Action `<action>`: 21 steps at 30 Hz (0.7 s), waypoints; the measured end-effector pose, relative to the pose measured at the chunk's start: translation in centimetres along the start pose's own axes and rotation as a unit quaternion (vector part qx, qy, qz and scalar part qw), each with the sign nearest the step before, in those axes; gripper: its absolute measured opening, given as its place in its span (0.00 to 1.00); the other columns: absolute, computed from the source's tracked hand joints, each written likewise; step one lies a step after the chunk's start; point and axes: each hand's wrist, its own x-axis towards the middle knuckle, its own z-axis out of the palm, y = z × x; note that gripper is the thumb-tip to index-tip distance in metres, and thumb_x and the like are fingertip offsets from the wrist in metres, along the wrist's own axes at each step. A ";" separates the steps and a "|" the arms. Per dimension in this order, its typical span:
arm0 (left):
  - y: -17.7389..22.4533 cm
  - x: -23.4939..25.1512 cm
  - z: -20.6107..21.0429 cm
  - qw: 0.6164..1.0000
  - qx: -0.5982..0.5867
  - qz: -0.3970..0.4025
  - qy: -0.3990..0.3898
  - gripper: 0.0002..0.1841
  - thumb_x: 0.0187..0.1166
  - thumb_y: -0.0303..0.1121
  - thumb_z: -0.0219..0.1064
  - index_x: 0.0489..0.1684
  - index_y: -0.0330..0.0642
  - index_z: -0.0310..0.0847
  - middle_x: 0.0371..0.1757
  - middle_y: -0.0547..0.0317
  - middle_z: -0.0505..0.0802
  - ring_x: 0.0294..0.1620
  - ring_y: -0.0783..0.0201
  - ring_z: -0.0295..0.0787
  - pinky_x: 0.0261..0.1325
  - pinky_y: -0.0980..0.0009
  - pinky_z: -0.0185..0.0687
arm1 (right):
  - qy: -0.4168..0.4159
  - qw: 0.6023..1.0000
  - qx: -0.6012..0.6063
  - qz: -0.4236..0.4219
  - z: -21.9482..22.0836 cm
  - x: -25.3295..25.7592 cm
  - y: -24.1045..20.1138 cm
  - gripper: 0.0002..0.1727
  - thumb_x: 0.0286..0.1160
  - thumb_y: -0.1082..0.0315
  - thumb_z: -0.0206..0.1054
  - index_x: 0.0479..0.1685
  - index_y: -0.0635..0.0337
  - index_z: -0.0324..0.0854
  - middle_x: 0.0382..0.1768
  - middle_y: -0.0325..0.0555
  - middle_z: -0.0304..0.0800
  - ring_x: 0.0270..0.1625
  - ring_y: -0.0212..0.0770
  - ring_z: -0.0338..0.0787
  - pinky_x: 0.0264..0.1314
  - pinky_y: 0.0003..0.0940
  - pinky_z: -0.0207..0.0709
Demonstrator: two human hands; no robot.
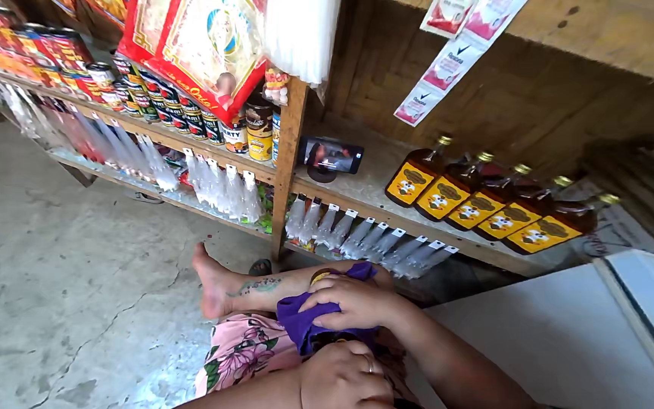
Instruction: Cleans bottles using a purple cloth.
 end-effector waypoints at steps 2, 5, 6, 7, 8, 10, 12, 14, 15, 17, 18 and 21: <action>0.1 0.0 0.1 1.000 -0.001 0.001 -0.009 0.17 0.89 0.41 0.50 0.38 0.45 0.84 0.26 0.54 0.85 0.31 0.57 0.82 0.48 0.65 0.78 | 0.053 0.998 0.011 -0.036 0.8 -0.8 1.0 0.18 0.80 0.57 0.65 0.59 0.54 0.91 0.61 0.52 0.90 0.71 0.50 0.83 0.79 0.51 0.70; 0.1 -0.1 0.1 1.000 -0.005 -0.002 -0.009 0.18 0.89 0.41 0.50 0.37 0.45 0.84 0.27 0.54 0.86 0.32 0.56 0.83 0.49 0.64 0.78 | 0.140 0.986 0.043 -0.082 1.9 -2.0 2.4 0.18 0.81 0.56 0.64 0.59 0.56 0.91 0.61 0.54 0.90 0.71 0.47 0.83 0.79 0.46 0.71; 0.1 -0.1 0.2 1.000 -0.005 -0.002 -0.006 0.18 0.89 0.41 0.50 0.37 0.45 0.85 0.27 0.54 0.86 0.32 0.56 0.82 0.48 0.64 0.78 | 0.162 0.982 0.049 -0.089 2.2 -2.3 2.7 0.19 0.81 0.55 0.63 0.59 0.56 0.91 0.62 0.54 0.90 0.72 0.47 0.83 0.80 0.45 0.70; 0.1 -0.1 0.2 1.000 -0.003 -0.002 -0.004 0.18 0.89 0.41 0.50 0.37 0.45 0.85 0.27 0.53 0.86 0.32 0.56 0.82 0.48 0.64 0.78 | 0.180 0.977 0.058 -0.096 2.5 -2.6 3.1 0.20 0.83 0.54 0.62 0.60 0.57 0.90 0.63 0.54 0.89 0.73 0.46 0.82 0.81 0.43 0.70; 0.1 -0.1 0.3 1.000 0.000 -0.003 -0.003 0.18 0.90 0.41 0.49 0.38 0.45 0.85 0.27 0.54 0.86 0.32 0.56 0.83 0.48 0.64 0.78 | 0.194 0.973 0.067 -0.102 2.8 -2.9 3.4 0.21 0.84 0.53 0.61 0.61 0.57 0.89 0.64 0.54 0.88 0.74 0.44 0.81 0.82 0.42 0.69; 0.1 -0.2 0.3 1.000 0.007 -0.005 -0.004 0.19 0.91 0.42 0.48 0.39 0.45 0.85 0.28 0.54 0.86 0.33 0.56 0.83 0.49 0.64 0.78 | 0.216 0.966 0.086 -0.113 3.4 -3.4 4.0 0.24 0.86 0.50 0.58 0.63 0.59 0.87 0.66 0.54 0.87 0.76 0.42 0.79 0.83 0.39 0.68; 0.1 -0.1 0.3 1.000 0.010 -0.005 -0.002 0.19 0.91 0.43 0.47 0.39 0.45 0.84 0.28 0.54 0.86 0.33 0.56 0.83 0.49 0.64 0.77 | 0.234 0.959 0.102 -0.120 3.8 -3.8 4.5 0.28 0.87 0.46 0.56 0.64 0.60 0.86 0.67 0.55 0.85 0.77 0.41 0.77 0.84 0.38 0.67; 0.0 -0.1 0.3 1.000 0.012 -0.004 0.001 0.19 0.91 0.43 0.48 0.39 0.45 0.85 0.28 0.54 0.86 0.33 0.56 0.82 0.49 0.64 0.77 | 0.251 0.954 0.107 -0.122 4.3 -4.1 4.9 0.31 0.88 0.43 0.54 0.67 0.61 0.83 0.70 0.56 0.83 0.79 0.41 0.76 0.85 0.37 0.65; 0.0 -0.1 0.2 1.000 0.013 -0.003 0.004 0.19 0.91 0.43 0.48 0.40 0.45 0.85 0.28 0.54 0.86 0.33 0.56 0.82 0.49 0.64 0.78 | 0.260 0.952 0.106 -0.122 4.5 -4.3 5.0 0.32 0.89 0.42 0.52 0.68 0.61 0.82 0.71 0.57 0.82 0.80 0.40 0.75 0.86 0.37 0.64; -0.1 0.0 0.0 1.000 0.015 -0.003 0.013 0.18 0.91 0.42 0.50 0.40 0.45 0.85 0.28 0.54 0.86 0.33 0.57 0.82 0.49 0.65 0.78 | 0.283 0.946 0.106 -0.116 5.2 -4.6 5.1 0.34 0.89 0.40 0.49 0.70 0.62 0.80 0.73 0.57 0.80 0.82 0.39 0.73 0.86 0.35 0.63; -0.1 0.1 0.0 1.000 0.016 -0.003 0.017 0.17 0.90 0.41 0.51 0.40 0.45 0.85 0.27 0.54 0.86 0.33 0.57 0.82 0.49 0.65 0.78 | 0.292 0.944 0.109 -0.110 5.5 -4.8 5.1 0.36 0.89 0.39 0.48 0.71 0.63 0.78 0.75 0.56 0.78 0.83 0.38 0.71 0.87 0.35 0.62; -0.1 0.2 -0.2 0.999 0.018 -0.006 0.026 0.16 0.89 0.41 0.52 0.40 0.45 0.85 0.27 0.55 0.86 0.33 0.58 0.82 0.49 0.66 0.78 | 0.317 0.936 0.131 -0.085 6.7 -5.6 5.0 0.40 0.87 0.35 0.47 0.75 0.64 0.74 0.79 0.55 0.73 0.85 0.33 0.67 0.88 0.33 0.60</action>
